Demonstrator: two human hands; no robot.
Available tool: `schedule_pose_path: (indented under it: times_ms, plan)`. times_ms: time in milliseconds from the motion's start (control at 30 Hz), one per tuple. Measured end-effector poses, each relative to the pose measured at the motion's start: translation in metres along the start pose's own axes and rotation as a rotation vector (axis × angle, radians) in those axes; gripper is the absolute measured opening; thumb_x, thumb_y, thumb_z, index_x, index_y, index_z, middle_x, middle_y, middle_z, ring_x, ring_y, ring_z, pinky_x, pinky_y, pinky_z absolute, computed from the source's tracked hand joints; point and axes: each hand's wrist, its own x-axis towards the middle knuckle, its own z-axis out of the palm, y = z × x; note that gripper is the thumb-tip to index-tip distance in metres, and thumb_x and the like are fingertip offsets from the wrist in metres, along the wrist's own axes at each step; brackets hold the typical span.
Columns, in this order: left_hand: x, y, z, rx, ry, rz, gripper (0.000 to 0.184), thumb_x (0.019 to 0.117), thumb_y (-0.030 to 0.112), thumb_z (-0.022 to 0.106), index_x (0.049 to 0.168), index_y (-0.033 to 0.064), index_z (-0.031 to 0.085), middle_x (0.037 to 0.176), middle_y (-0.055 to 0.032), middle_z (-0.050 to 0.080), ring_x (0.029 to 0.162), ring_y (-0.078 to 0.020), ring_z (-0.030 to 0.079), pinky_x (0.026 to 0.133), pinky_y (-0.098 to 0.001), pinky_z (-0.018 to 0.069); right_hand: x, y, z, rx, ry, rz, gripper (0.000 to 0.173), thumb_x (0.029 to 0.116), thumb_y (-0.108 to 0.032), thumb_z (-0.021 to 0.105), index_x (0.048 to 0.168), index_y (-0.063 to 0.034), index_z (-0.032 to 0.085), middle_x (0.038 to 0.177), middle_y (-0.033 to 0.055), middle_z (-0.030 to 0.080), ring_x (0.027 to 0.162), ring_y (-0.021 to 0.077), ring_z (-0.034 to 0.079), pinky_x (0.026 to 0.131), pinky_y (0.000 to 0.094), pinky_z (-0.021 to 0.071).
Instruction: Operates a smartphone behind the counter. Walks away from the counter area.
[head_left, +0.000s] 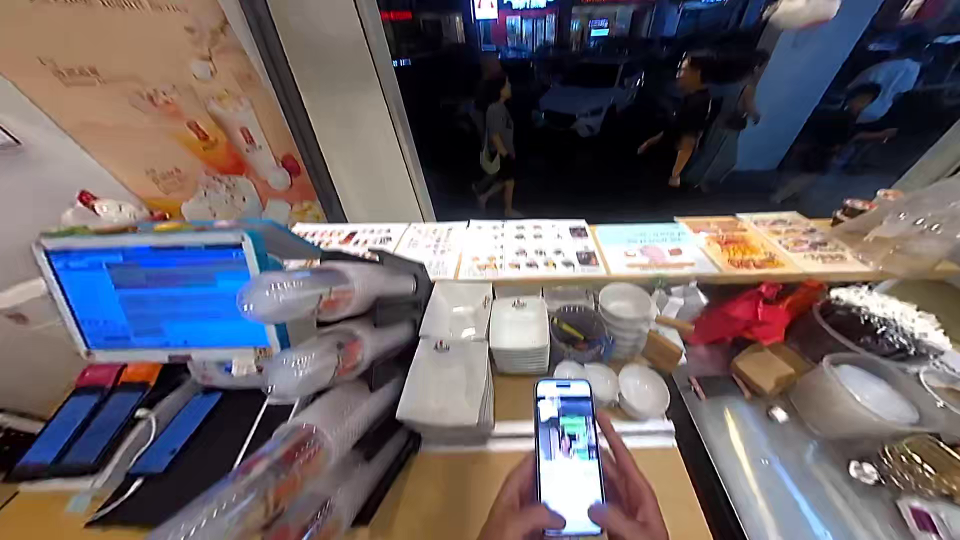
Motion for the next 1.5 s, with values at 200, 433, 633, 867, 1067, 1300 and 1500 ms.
schedule_pose_path:
  times_ms: [200, 433, 633, 867, 1067, 1300, 1500]
  plan:
    - [-0.003, 0.001, -0.002, -0.071, -0.110, -0.011, 0.059, 0.0904, 0.000, 0.056, 0.146, 0.0088, 0.039, 0.127, -0.0136, 0.068, 0.099, -0.0284, 0.074, 0.067, -0.0440, 0.0649, -0.003, -0.004, 0.003, 0.043, -0.019, 0.005, 0.101, 0.0869, -0.009, 0.071, 0.164, -0.0012, 0.007, 0.150, 0.0246, 0.050, 0.127, 0.0332, 0.062, 0.103, 0.0480, 0.0559]
    - [-0.005, 0.013, 0.003, -0.121, -0.193, 0.024, 0.054, 0.0917, 0.001, 0.056, 0.144, 0.0130, 0.045, 0.127, -0.0125, 0.068, 0.100, -0.0254, 0.074, 0.068, -0.0402, 0.0645, -0.002, -0.024, 0.010, 0.078, -0.094, -0.020, 0.098, 0.0895, -0.002, 0.065, 0.164, -0.0011, 0.002, 0.153, 0.0240, 0.048, 0.131, 0.0331, 0.059, 0.107, 0.0490, 0.0529]
    - [0.000, 0.014, 0.007, -0.114, -0.142, 0.001, 0.048, 0.0972, 0.004, 0.051, 0.144, 0.0099, 0.041, 0.126, -0.0141, 0.068, 0.099, -0.0271, 0.074, 0.066, -0.0407, 0.0646, 0.001, -0.023, 0.008, 0.062, -0.073, -0.019, 0.096, 0.0895, -0.002, 0.064, 0.164, -0.0009, 0.003, 0.151, 0.0248, 0.049, 0.129, 0.0333, 0.061, 0.105, 0.0485, 0.0540]
    - [0.002, 0.011, 0.005, -0.127, -0.129, -0.018, 0.042, 0.1004, 0.010, 0.048, 0.143, 0.0090, 0.043, 0.124, -0.0157, 0.069, 0.095, -0.0275, 0.075, 0.063, -0.0398, 0.0643, -0.001, -0.021, 0.010, 0.060, -0.040, -0.019, 0.095, 0.0889, 0.002, 0.062, 0.163, 0.0013, 0.002, 0.149, 0.0255, 0.051, 0.127, 0.0335, 0.062, 0.104, 0.0477, 0.0554]
    - [0.004, 0.004, 0.007, -0.101, -0.114, -0.011, 0.041, 0.1037, 0.013, 0.046, 0.144, 0.0092, 0.042, 0.125, -0.0162, 0.068, 0.097, -0.0279, 0.075, 0.065, -0.0403, 0.0646, 0.001, -0.018, 0.020, -0.005, 0.174, -0.043, 0.068, 0.0973, 0.005, 0.049, 0.159, 0.0059, 0.021, 0.137, 0.0247, 0.062, 0.115, 0.0300, 0.070, 0.097, 0.0435, 0.0597]
    - [0.002, 0.000, 0.009, -0.058, -0.072, -0.019, 0.044, 0.1000, 0.010, 0.051, 0.143, 0.0067, 0.041, 0.124, -0.0156, 0.068, 0.096, -0.0287, 0.074, 0.065, -0.0429, 0.0645, 0.005, -0.011, 0.032, -0.052, 0.441, 0.004, 0.051, 0.1014, 0.004, 0.046, 0.152, 0.0057, 0.042, 0.133, 0.0223, 0.066, 0.109, 0.0262, 0.072, 0.095, 0.0381, 0.0608]
    - [0.001, -0.001, 0.006, -0.075, -0.082, -0.013, 0.051, 0.0954, 0.002, 0.054, 0.144, 0.0065, 0.039, 0.127, -0.0147, 0.067, 0.100, -0.0290, 0.074, 0.066, -0.0439, 0.0649, 0.004, -0.011, 0.030, 0.080, 0.391, 0.043, 0.053, 0.1014, 0.001, 0.046, 0.154, 0.0033, 0.040, 0.136, 0.0231, 0.063, 0.111, 0.0271, 0.071, 0.095, 0.0401, 0.0603]
